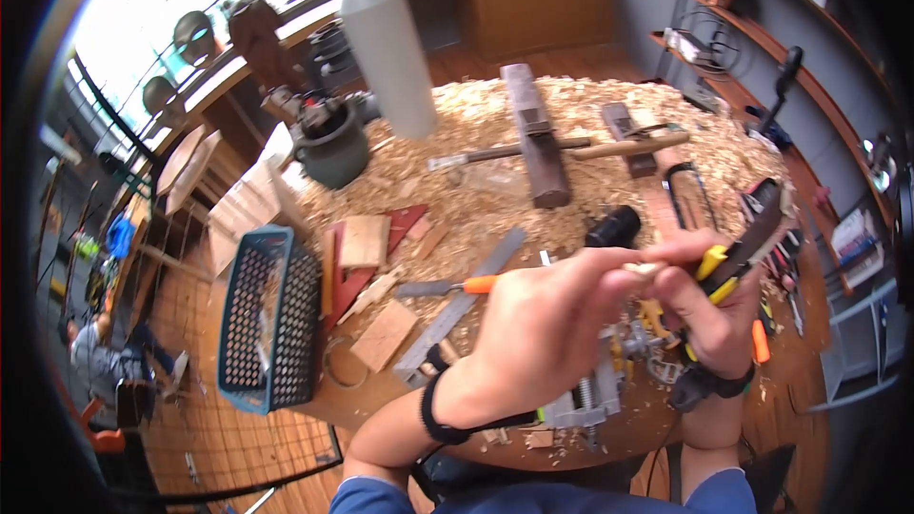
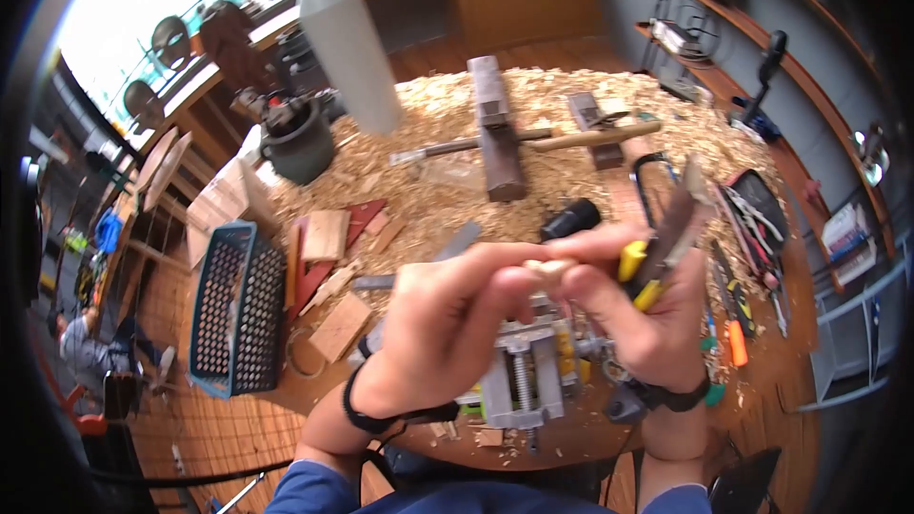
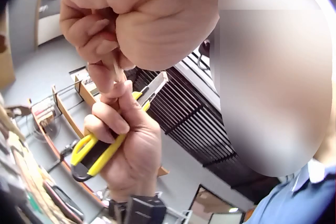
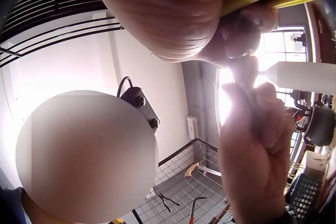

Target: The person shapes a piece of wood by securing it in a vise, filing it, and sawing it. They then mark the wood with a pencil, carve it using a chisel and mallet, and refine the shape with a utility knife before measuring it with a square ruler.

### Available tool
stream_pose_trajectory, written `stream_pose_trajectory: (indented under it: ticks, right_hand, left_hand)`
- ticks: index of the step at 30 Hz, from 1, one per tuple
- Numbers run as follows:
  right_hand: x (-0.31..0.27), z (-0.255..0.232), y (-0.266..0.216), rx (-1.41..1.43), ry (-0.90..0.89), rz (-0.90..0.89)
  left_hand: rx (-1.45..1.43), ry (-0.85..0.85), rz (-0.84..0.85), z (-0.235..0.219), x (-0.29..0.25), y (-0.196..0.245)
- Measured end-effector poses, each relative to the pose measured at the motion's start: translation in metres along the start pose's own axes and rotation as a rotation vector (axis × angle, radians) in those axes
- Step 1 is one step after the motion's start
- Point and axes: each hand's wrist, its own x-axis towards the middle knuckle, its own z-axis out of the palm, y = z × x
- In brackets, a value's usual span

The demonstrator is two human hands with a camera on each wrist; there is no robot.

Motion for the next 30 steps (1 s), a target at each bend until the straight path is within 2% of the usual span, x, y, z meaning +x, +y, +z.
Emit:
stream_pose_trajectory:
  ticks: [2, 3, 4, 6, 19, 22, 24, 27, 28, 30]
  right_hand:
    - [0.003, 0.003, 0.004, 0.016, -0.018, -0.074]
    - [0.004, -0.002, 0.002, -0.073, -0.062, -0.093]
    - [0.003, -0.002, 0.004, -0.028, -0.049, -0.067]
    - [0.005, -0.006, 0.01, -0.079, -0.074, -0.134]
    - [0.006, -0.006, 0.011, -0.079, -0.076, -0.053]
    - [0.005, -0.005, 0.014, -0.1, -0.038, -0.038]
    - [0.006, -0.003, 0.01, -0.153, -0.043, -0.018]
    - [0.006, 0.001, 0.012, -0.216, 0.03, -0.046]
    - [0.007, 0.002, 0.012, -0.231, 0.079, -0.079]
    - [0.005, 0.003, 0.009, -0.216, 0.067, -0.04]
  left_hand:
    - [-0.223, -0.039, -0.196, -0.006, 0.003, 0.011]
    - [-0.333, -0.093, -0.266, -0.01, 0.004, 0.014]
    - [-0.419, -0.107, -0.316, -0.011, 0.004, 0.014]
    - [-0.452, -0.141, -0.367, -0.015, 0.004, 0.014]
    - [-0.455, -0.16, -0.401, -0.018, 0.007, 0.016]
    - [-0.452, -0.142, -0.391, -0.015, 0.006, 0.012]
    - [-0.342, -0.095, -0.34, -0.011, 0.005, 0.011]
    - [-0.268, -0.112, -0.365, -0.012, 0.005, 0.014]
    - [-0.267, -0.113, -0.365, -0.013, 0.006, 0.013]
    - [-0.319, -0.098, -0.377, -0.014, 0.007, 0.013]
